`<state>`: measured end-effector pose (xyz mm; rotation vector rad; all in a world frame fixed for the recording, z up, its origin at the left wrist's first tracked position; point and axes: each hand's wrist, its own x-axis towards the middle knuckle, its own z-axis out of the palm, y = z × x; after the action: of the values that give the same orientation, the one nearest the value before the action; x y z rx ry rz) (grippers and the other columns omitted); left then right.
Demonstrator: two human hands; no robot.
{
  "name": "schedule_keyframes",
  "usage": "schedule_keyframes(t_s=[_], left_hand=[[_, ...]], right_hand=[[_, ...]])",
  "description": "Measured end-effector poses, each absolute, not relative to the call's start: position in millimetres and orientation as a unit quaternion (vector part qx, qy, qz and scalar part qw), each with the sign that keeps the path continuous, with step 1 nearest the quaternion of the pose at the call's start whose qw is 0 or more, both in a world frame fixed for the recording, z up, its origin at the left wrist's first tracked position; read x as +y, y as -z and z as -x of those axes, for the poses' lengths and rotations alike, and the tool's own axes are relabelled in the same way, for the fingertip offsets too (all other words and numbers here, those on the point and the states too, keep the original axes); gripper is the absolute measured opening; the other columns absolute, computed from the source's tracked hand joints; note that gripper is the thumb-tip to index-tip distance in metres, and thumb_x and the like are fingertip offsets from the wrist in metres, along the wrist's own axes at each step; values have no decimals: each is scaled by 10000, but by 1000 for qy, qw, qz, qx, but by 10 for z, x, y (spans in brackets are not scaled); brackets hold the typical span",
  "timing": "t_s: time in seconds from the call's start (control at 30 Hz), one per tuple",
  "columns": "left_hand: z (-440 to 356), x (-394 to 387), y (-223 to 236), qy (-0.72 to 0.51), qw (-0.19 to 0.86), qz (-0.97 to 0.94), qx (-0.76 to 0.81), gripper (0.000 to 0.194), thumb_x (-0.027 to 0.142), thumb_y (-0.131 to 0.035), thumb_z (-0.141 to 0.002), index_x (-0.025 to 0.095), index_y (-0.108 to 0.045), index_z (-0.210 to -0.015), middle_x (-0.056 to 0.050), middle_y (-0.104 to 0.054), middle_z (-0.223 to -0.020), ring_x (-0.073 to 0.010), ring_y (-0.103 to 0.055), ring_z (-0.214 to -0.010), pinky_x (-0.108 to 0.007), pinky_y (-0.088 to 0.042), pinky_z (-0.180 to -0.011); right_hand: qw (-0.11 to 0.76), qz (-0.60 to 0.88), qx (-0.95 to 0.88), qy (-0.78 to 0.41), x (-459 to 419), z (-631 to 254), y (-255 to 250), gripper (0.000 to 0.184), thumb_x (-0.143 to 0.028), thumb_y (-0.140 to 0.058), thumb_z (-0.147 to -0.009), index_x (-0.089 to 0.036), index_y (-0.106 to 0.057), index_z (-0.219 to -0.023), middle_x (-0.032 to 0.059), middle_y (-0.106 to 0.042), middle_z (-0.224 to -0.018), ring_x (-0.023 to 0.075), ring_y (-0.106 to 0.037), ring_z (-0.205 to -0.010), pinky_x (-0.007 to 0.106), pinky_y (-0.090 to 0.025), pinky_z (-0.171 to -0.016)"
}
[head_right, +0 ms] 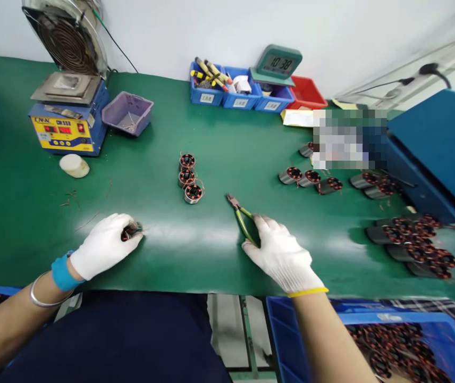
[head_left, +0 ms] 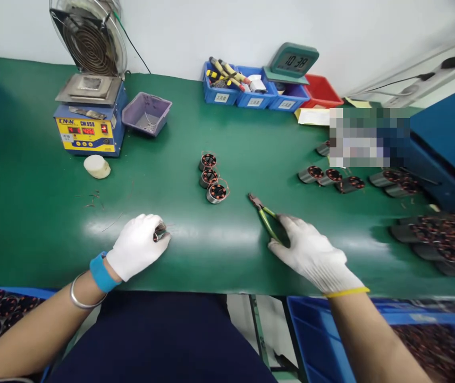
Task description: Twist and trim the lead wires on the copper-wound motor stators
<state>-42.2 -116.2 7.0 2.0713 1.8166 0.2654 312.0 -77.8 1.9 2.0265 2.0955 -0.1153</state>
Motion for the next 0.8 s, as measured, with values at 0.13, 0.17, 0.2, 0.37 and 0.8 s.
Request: schedule_keyframes(t_s=[0.13,0.17,0.2,0.37,0.8], left_hand=[[401,-1146,-39,-103,218,-710,662,199,389,-615,-780,203,-544,-785,-21,-609,-749,-210,-566,-742,-314,-397,-651],[401,-1141,-33,-111,226,-707,661,212,403,-616,-779,205,-539,-781,-18,-606,-747,-206,-566,-738,-311,-399,-649],[404,-1138,-26,-120,232,-705,659,212,406,-607,-786,206,-535,-777,-16,-605,-748,-202,-565,-737,-309,-402,-651],[415,-1140,19,-151,239,-704,651,164,368,-561,-820,210,-547,-780,-25,-616,-779,-203,-563,-773,-314,-415,-686],[406,-1144,59,-161,217,-719,640,150,339,-536,-838,207,-537,-769,-28,-614,-775,-200,-562,-764,-318,-412,-688]], right_hand=[[168,-695,699,-26,-811,-2972,-51,358,-331,-450,-845,-139,-615,-1098,170,-638,-987,348,-629,-825,418,-470,-621],[152,-701,696,-50,-810,-2964,0,335,-306,-434,-855,-122,-627,-1057,183,-633,-957,347,-627,-811,421,-471,-621],[117,-703,698,-67,-807,-2974,67,333,-282,-425,-858,-108,-625,-1060,197,-628,-976,350,-625,-840,430,-479,-648],[-183,-697,693,25,-895,-3038,322,587,-251,-470,-806,-114,-394,-1372,184,-536,-1271,325,-518,-1179,456,-434,-961],[-70,-360,366,855,-1214,-1767,-115,433,-323,-698,-635,-217,-485,-997,-3,-551,-860,180,-630,-761,304,-517,-623]])
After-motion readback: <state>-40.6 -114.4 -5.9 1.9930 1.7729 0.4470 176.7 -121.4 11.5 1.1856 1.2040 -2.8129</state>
